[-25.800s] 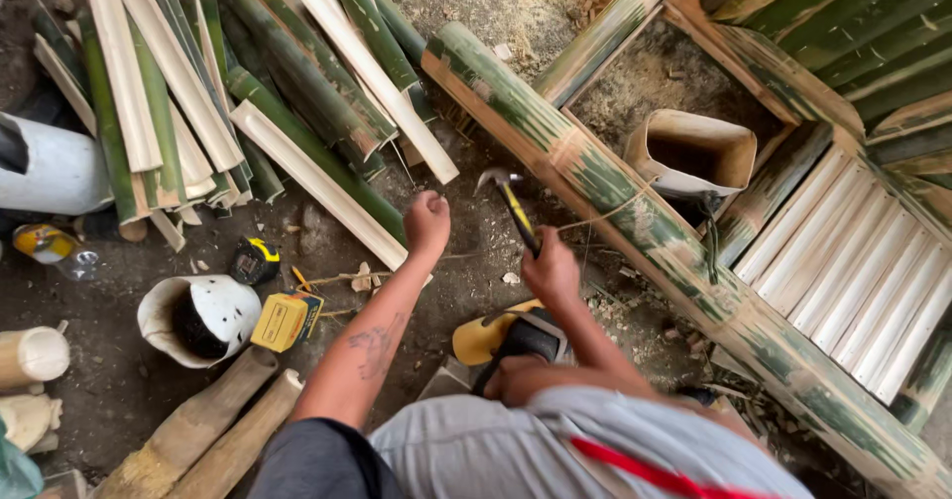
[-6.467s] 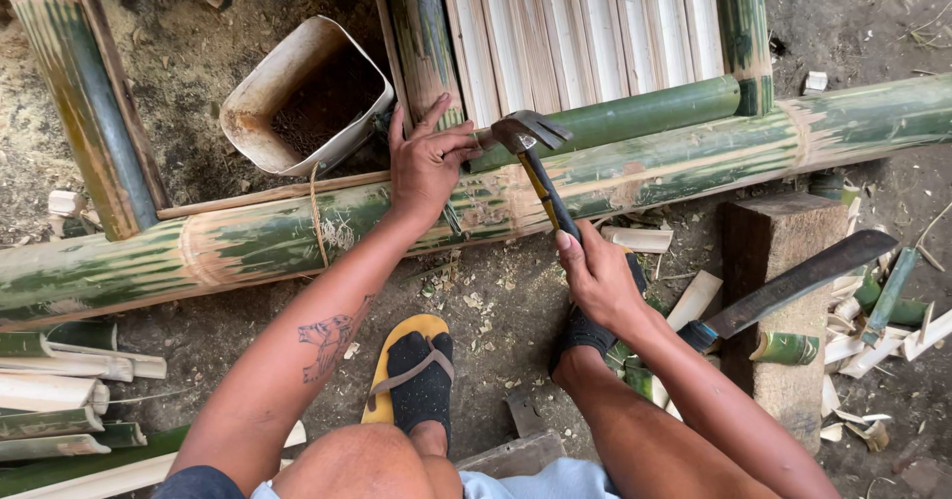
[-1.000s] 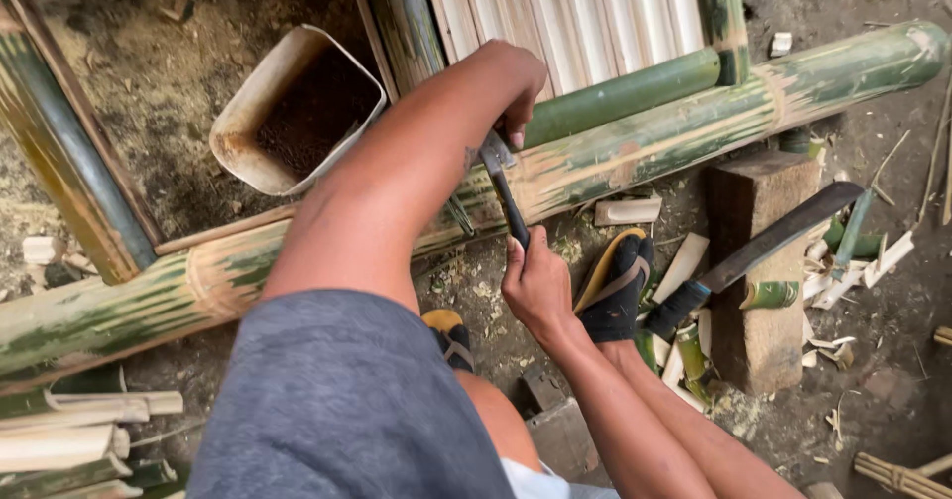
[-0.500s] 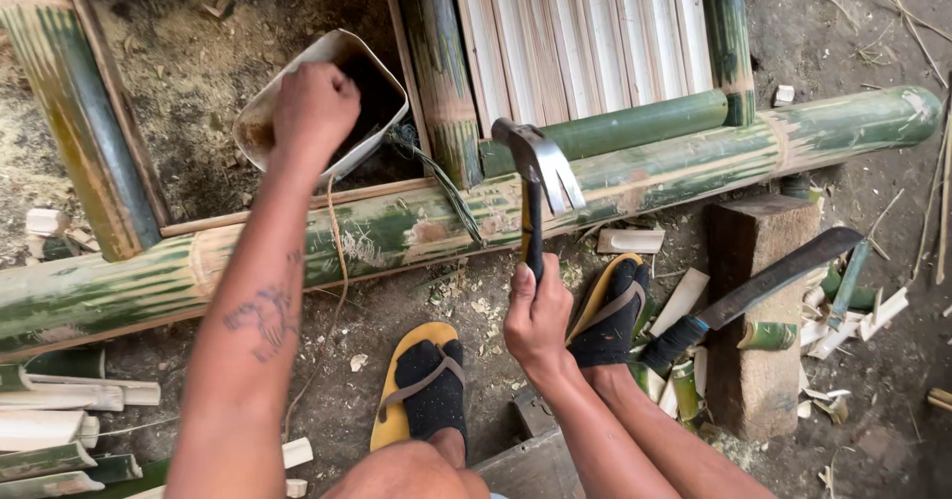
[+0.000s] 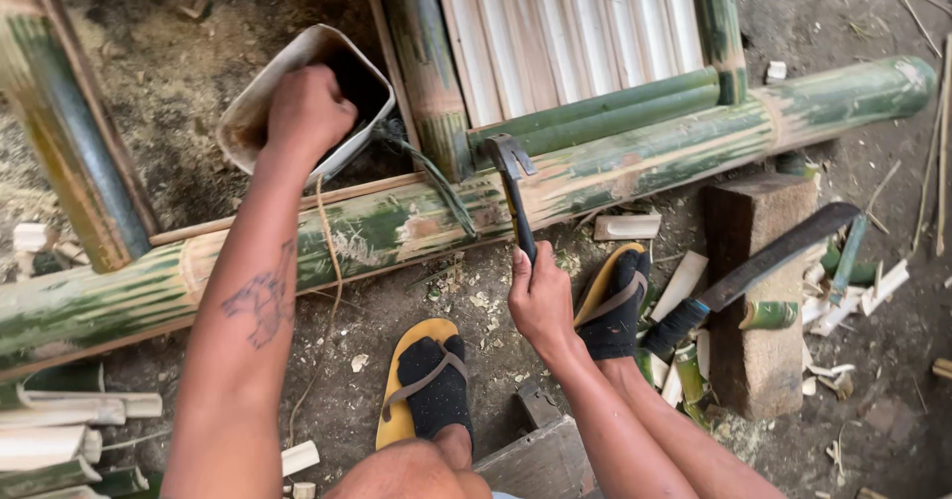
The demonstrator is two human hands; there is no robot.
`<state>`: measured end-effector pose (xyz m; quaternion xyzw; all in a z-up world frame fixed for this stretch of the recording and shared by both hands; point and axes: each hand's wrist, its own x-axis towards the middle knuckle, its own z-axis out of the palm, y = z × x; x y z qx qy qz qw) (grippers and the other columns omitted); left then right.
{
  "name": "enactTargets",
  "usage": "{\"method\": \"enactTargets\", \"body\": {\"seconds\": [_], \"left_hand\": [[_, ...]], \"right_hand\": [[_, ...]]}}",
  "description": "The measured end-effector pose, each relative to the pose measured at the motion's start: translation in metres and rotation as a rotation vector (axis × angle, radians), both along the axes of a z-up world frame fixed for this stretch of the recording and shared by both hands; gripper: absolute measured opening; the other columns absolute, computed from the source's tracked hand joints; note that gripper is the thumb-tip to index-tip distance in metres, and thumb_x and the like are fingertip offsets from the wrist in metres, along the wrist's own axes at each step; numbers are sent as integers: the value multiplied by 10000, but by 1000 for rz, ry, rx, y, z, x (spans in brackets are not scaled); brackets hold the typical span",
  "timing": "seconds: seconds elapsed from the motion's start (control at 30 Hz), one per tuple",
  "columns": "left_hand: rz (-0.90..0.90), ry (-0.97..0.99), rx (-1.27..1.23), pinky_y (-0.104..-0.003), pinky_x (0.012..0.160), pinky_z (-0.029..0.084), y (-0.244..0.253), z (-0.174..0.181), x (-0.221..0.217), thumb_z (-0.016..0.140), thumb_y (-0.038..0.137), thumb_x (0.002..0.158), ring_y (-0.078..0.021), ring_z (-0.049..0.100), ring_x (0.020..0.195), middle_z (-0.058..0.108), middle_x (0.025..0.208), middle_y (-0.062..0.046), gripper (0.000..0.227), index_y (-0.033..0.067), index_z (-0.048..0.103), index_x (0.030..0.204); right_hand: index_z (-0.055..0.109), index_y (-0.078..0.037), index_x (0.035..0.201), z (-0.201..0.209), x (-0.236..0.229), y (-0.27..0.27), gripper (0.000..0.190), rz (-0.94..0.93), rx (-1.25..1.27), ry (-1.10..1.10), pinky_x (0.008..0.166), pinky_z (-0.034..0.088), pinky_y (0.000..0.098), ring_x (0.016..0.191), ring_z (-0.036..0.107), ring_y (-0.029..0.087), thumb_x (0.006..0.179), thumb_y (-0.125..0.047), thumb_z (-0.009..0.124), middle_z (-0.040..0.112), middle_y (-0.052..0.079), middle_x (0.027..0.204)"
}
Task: The person assembles a bamboo frame by splitting bamboo poles into slats using a machete and hammering them into place with a hammer. The person repeatedly cuts, positions, and nails bamboo pieces to build the structure.
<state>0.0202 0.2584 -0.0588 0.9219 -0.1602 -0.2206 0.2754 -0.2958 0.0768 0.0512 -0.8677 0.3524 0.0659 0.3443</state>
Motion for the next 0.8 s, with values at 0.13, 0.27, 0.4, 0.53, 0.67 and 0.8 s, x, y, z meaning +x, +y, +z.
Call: {"method": "enactTargets", "body": {"seconds": [0.13, 0.27, 0.4, 0.53, 0.67, 0.8], "left_hand": [[146, 78, -247, -375, 654, 597, -15, 61, -5, 704, 104, 935, -267, 752, 711, 742, 824, -165, 109, 22, 647, 892], [104, 134, -295, -310, 576, 582, -45, 92, -11, 689, 92, 991, -168, 731, 620, 770, 849, -135, 85, 32, 641, 1029], [10, 248, -322, -280, 640, 606, -75, 89, -25, 683, 130, 964, -143, 750, 701, 772, 908, -92, 103, 82, 750, 1026], [-133, 170, -424, -251, 784, 600, -91, 63, -61, 679, 96, 976, -148, 751, 859, 771, 1022, -32, 142, 124, 779, 1073], [-164, -148, -387, -339, 1050, 533, -95, 33, -92, 780, 120, 869, -211, 641, 1105, 775, 1038, -33, 86, 170, 831, 917], [-139, -92, -331, -436, 1179, 352, -100, 13, -109, 802, 241, 920, -194, 553, 1270, 767, 1150, 42, 42, 222, 782, 951]], "right_hand": [[542, -25, 975, 2, -1, -7, 300, -32, 43, -40, 557, 466, 511, 588, 643, 435, 1053, -312, 506, 610, 212, 620], [537, -24, 973, 7, 0, -6, 312, -5, 34, -18, 557, 451, 492, 587, 628, 413, 1065, -320, 497, 596, 194, 609], [550, -31, 946, 20, 0, -11, 341, -77, 141, 21, 531, 458, 455, 523, 615, 335, 1051, -352, 507, 590, 164, 594], [541, -25, 954, 28, 0, -16, 351, -58, 130, 45, 530, 450, 454, 522, 604, 317, 1056, -357, 498, 584, 160, 598], [541, -23, 956, 20, -4, -13, 361, -64, 147, 23, 529, 454, 448, 509, 600, 322, 1055, -367, 490, 576, 168, 590], [553, -19, 949, 8, -15, -16, 391, -97, 146, 0, 526, 438, 412, 521, 572, 244, 1076, -381, 478, 581, 120, 602]]}}
